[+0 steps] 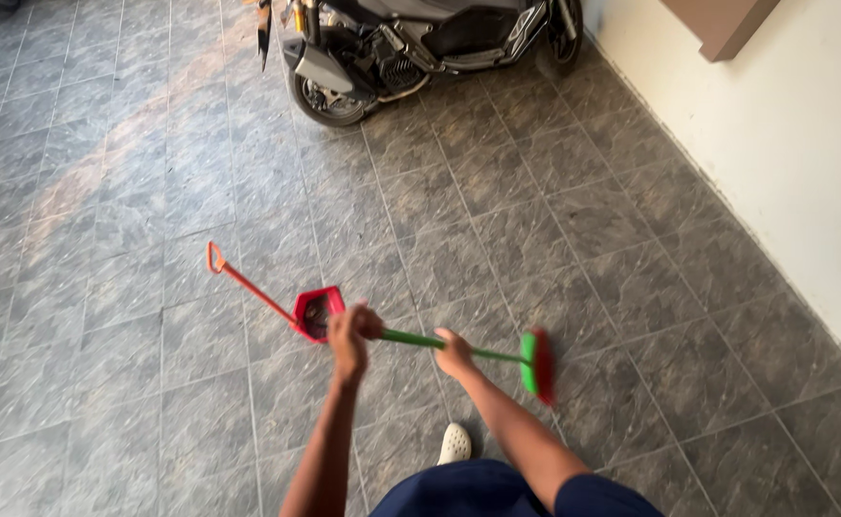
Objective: The person sweeps a tiled floor using a green broom and a red dustpan. They repeatedly sweep debris into the dustpan, moving around a parked motorcycle to gather dirt from different areas of the room.
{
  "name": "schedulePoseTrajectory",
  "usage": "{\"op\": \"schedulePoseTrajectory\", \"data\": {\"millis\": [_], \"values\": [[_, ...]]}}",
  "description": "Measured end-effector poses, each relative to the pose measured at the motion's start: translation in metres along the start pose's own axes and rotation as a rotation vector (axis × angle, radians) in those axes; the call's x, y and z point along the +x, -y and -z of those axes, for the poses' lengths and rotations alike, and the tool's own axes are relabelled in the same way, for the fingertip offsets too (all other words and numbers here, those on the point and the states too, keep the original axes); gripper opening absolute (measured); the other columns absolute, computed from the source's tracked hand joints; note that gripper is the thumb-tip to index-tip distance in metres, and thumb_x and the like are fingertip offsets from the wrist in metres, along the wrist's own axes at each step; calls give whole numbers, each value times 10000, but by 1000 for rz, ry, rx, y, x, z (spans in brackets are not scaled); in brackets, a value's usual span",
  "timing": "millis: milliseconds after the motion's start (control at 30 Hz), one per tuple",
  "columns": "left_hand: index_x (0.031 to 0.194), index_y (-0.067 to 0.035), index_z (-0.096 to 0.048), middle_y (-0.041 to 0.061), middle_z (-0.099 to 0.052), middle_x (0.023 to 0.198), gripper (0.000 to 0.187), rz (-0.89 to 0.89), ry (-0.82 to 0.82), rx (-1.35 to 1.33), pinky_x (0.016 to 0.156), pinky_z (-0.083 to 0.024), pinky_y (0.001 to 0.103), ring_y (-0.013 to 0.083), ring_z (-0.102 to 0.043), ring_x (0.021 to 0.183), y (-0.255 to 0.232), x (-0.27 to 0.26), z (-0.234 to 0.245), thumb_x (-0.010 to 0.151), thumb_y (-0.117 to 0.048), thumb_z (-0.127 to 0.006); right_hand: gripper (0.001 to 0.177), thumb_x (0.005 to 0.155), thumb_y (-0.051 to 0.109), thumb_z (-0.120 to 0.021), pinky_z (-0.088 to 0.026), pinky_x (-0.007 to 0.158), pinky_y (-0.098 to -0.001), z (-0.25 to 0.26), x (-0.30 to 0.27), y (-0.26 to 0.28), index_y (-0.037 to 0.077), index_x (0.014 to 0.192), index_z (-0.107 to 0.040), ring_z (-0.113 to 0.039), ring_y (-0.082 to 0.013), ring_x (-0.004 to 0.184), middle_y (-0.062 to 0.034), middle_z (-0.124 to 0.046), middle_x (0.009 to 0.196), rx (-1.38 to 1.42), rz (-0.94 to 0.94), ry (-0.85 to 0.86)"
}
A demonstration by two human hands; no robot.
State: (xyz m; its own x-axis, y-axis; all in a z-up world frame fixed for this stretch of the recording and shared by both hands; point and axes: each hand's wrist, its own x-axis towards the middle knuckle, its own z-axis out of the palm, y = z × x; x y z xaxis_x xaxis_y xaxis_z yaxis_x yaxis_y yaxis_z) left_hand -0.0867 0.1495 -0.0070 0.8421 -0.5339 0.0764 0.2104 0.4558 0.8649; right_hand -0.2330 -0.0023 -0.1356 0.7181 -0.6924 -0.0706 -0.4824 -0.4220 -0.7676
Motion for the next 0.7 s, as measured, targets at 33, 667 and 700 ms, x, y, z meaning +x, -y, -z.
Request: {"op": "schedulePoseTrajectory", "data": {"millis": [33,667,700], "values": [[624,-122,-418,15,-416,560,460,-21,29,-48,474,-327,316,133,-391,470,-25,-2,6,1041,-219,-589,396,909,95,-623,-524,978,-432,-12,3,17,128,1303,-636,-670,-337,1145,-148,-695,1237,66,-68,141],[737,2,-728,133,-727,738,434,199,347,161,627,-515,334,200,-660,642,62,-178,22,982,-282,-509,681,872,299,-763,-444,1102,-504,73,-215,-38,166,1479,-482,-597,-344,1254,-172,-649,1298,-464,-436,-38],[732,-9,-743,132,-722,720,370,317,327,200,602,-469,323,192,-633,623,77,-195,18,940,-222,-523,757,852,360,-791,-467,1091,-486,78,-229,-46,169,1502,-453,-568,-358,1300,-192,-609,1350,-534,-589,3]]}}
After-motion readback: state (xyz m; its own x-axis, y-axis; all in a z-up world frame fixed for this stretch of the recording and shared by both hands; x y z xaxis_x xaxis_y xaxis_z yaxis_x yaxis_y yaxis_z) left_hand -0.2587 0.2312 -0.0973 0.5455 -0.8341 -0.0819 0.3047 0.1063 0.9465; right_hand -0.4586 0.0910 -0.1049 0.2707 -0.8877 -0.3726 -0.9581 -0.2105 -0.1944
